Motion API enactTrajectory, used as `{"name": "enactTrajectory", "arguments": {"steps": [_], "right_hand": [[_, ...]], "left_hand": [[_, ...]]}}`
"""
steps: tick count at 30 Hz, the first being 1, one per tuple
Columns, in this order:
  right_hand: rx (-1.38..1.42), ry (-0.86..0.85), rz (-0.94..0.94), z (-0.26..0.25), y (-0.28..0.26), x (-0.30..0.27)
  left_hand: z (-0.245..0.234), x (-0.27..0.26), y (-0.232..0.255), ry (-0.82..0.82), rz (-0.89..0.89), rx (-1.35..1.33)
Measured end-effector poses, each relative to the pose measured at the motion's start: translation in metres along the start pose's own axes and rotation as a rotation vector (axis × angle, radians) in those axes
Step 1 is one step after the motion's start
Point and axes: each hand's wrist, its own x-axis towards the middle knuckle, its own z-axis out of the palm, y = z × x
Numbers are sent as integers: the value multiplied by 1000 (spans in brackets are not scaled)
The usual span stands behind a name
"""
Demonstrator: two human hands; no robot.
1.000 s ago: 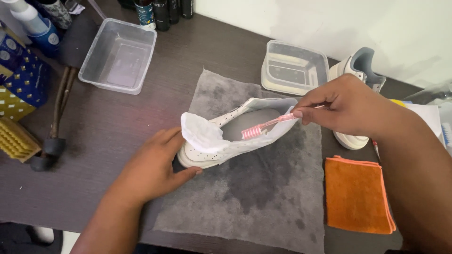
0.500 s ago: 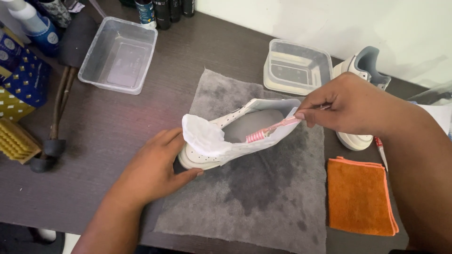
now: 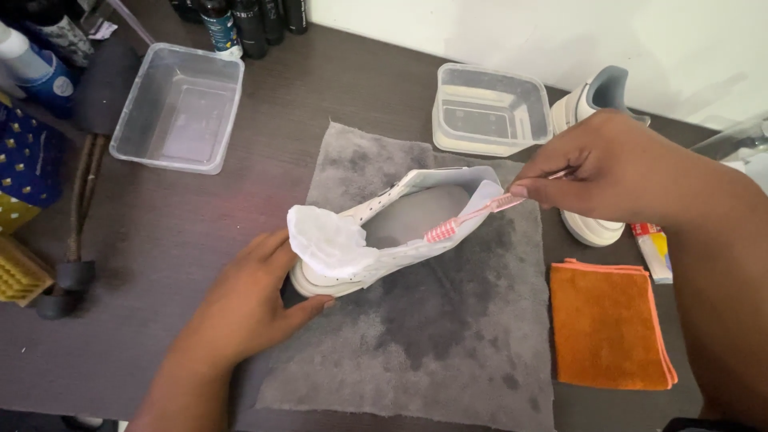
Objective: The person prepares a white sneaker by inserting a tissue into the toe box and wrapping a wet tissue strip around the upper collar. They then use a toothbrush to scrub the toe box and side panels of the shoe.
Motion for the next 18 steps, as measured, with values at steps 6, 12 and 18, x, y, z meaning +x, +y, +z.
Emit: {"name": "enactTrajectory", "arguments": {"steps": [6, 12, 18], "right_hand": [[-88, -11, -28, 3, 5, 2], [-39, 72, -11, -2, 0, 0], [-91, 169, -355, 10, 2, 2]], "left_hand": [[-7, 3, 7, -9, 22, -44], [-6, 2, 5, 6, 37, -30], [-5, 2, 4, 2, 26, -31]]}}
